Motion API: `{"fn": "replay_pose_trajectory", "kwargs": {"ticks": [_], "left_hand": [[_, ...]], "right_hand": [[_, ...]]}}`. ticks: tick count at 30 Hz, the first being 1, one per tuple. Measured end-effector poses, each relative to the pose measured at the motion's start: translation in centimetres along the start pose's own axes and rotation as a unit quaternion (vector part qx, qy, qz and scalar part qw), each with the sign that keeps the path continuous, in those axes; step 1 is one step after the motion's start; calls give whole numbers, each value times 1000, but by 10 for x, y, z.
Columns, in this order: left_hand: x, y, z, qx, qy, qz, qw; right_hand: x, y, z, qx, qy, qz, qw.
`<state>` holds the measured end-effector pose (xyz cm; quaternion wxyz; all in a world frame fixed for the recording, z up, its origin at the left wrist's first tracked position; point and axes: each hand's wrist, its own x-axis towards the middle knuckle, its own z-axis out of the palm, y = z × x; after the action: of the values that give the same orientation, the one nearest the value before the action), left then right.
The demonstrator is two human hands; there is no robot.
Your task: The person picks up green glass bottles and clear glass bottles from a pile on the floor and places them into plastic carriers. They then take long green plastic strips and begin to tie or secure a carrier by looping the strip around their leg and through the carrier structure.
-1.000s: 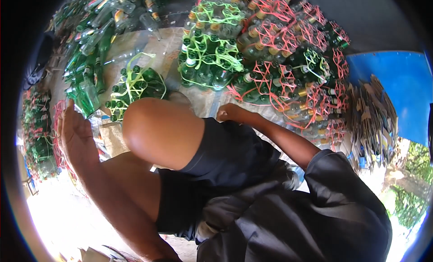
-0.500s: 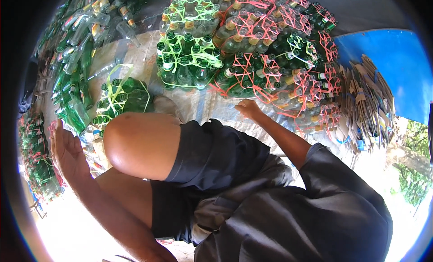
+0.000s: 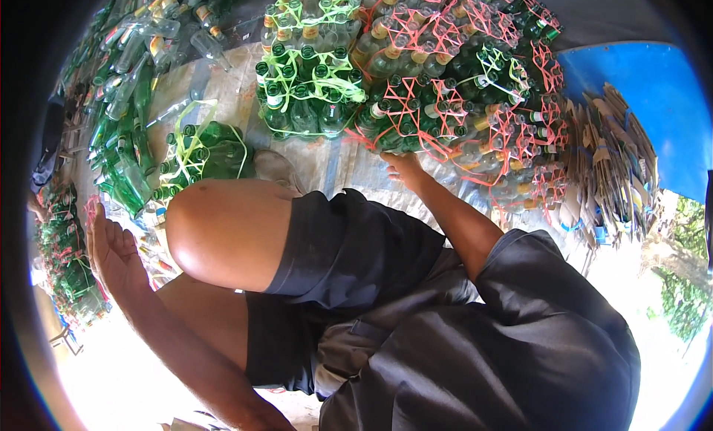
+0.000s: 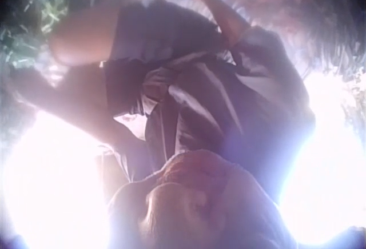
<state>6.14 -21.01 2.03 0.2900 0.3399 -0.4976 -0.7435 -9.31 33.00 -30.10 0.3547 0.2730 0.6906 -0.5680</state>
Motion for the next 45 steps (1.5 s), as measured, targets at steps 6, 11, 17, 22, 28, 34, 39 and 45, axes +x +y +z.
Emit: {"fn": "replay_pose_trajectory", "kwargs": {"ticks": [6,11,17,22,28,34,39,45], "left_hand": [[4,9,0,-8,-13,5,1000],[1,10,0,-15,-12,1,1000],[-2,5,2,-2,12,3,1000],[-3,2,-2,-6,-9,-6,1000],[-25,7,11,42,-8,58,997],[-32,12,17,-72,35,85,993],[-20,25,14,-176,49,50,982],[9,51,41,-214,74,60,972]], "right_hand": [[18,7,-5,-74,10,30,997],[18,26,-21,-345,-88,-91,930],[13,105,-61,-489,-112,-241,831],[-20,115,-69,-399,-264,-93,873],[-85,68,-26,-258,-363,-9,895],[-130,-33,32,-193,-389,-19,901],[-105,-113,71,-251,-351,-122,894],[-129,-228,184,-336,-348,-357,799]]}}
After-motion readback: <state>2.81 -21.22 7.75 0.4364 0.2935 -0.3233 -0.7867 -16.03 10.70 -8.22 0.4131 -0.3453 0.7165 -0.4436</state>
